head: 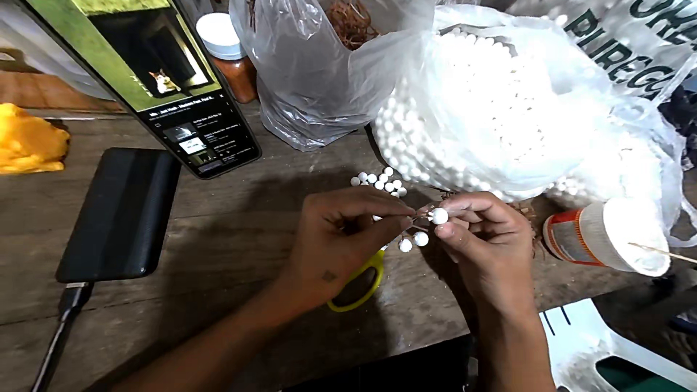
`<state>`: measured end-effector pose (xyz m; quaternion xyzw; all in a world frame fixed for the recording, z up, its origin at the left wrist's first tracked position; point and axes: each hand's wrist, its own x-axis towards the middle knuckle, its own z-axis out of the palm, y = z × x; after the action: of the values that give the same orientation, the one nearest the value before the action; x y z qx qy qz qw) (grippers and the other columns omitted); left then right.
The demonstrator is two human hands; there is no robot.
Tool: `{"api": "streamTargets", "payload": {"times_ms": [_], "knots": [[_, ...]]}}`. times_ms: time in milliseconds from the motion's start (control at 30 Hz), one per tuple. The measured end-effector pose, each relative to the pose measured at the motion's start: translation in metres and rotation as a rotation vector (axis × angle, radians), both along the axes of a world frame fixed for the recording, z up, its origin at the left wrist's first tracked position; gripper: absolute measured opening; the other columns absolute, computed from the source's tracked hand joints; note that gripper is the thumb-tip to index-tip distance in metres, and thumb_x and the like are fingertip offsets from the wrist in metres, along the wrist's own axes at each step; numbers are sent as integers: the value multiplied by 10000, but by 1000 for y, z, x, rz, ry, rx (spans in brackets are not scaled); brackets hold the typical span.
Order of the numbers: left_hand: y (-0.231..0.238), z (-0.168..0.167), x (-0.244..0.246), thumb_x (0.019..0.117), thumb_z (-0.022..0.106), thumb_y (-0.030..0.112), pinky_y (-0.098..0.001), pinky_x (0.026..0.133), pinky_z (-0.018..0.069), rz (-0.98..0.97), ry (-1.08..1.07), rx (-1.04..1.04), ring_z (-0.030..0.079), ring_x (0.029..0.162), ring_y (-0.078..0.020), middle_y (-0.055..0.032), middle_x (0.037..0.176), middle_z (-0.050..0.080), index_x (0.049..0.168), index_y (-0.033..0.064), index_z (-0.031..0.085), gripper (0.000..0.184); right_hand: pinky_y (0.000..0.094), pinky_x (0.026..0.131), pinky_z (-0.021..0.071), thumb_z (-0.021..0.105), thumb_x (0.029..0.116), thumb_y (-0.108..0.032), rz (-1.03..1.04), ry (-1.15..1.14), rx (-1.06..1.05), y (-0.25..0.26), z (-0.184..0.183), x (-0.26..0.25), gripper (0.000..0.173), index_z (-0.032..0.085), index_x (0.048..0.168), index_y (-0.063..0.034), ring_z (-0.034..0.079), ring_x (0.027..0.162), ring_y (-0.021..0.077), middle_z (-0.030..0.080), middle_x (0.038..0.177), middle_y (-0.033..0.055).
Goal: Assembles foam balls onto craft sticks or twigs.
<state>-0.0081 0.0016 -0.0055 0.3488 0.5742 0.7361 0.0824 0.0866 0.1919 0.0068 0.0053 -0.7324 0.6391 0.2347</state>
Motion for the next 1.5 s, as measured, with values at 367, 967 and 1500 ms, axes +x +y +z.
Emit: {"api": "streamTargets", "payload": {"times_ms": [367,967,1500], "knots": [[0,0,0,906,717,24,-103,531,446,5,9,-36,553,625,50,9,923,745,941,22,785,76,89,554,457,792,892,-163,-44,42,109,-2,0,0,133,757,1020,-165,555,619,-62,699,798,-95],[2,-2,4,921,703,38,-83,551,453,22,124,-80,558,660,64,-6,932,734,915,7,767,71,84,667,488,757,918,-125,-60,103,444,7,8,6,66,754,971,-85,588,744,-76,740,934,-52],[2,-2,5,954,682,52,-86,590,474,-50,101,-31,578,693,67,1,934,734,939,-3,759,96,61,629,457,763,916,-135,-17,79,396,8,8,8,97,750,994,-80,547,692,-104,697,826,-97]]}}
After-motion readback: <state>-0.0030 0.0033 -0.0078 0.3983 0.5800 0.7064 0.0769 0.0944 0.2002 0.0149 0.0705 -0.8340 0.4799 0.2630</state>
